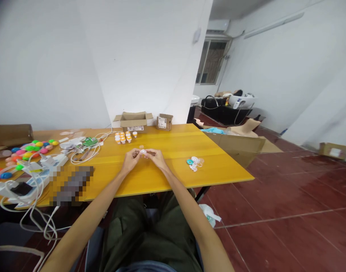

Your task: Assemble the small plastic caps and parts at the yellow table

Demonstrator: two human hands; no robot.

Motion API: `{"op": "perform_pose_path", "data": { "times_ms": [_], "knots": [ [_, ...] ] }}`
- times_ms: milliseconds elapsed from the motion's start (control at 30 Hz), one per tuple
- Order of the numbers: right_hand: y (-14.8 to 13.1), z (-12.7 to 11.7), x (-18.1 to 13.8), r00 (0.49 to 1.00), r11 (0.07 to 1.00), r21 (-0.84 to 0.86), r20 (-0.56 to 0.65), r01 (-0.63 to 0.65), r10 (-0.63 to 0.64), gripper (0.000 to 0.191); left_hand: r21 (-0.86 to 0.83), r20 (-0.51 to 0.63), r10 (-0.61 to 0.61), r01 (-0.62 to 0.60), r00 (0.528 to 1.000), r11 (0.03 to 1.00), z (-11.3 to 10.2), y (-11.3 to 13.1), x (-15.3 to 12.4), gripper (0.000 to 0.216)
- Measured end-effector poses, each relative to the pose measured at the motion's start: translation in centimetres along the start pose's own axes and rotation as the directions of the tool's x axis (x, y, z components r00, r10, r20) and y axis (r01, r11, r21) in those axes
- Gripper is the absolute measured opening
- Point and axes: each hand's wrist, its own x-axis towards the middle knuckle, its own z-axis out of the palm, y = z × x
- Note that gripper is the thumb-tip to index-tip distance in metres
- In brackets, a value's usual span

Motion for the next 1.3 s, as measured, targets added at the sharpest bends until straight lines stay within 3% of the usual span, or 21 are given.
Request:
{"op": "perform_pose_path", "data": {
  "times_ms": [433,733,1300],
  "knots": [
    [0.03,0.12,-0.29,0.995,0.991,-0.102,-0.048,0.084,-0.09,0.026,-0.058,0.069,-0.081,0.085,0.994,0.995,0.09,-0.04,0.03,0.025],
    [-0.24,0.06,-0.57,0.971,0.915,-0.347,-0.049,0.205,-0.236,0.019,-0.077,0.092,-0.107,0.115,0.99,0.99,0.09,0.14,-0.05,0.027],
    [-0.5,0.56,-0.9,0.955,0.828,-0.497,0.007,0.26,-0.296,0.022,-0.082,0.096,-0.09,0.098,0.991,0.992,-0.07,0.61,-0.19,0.022]
  ]
}}
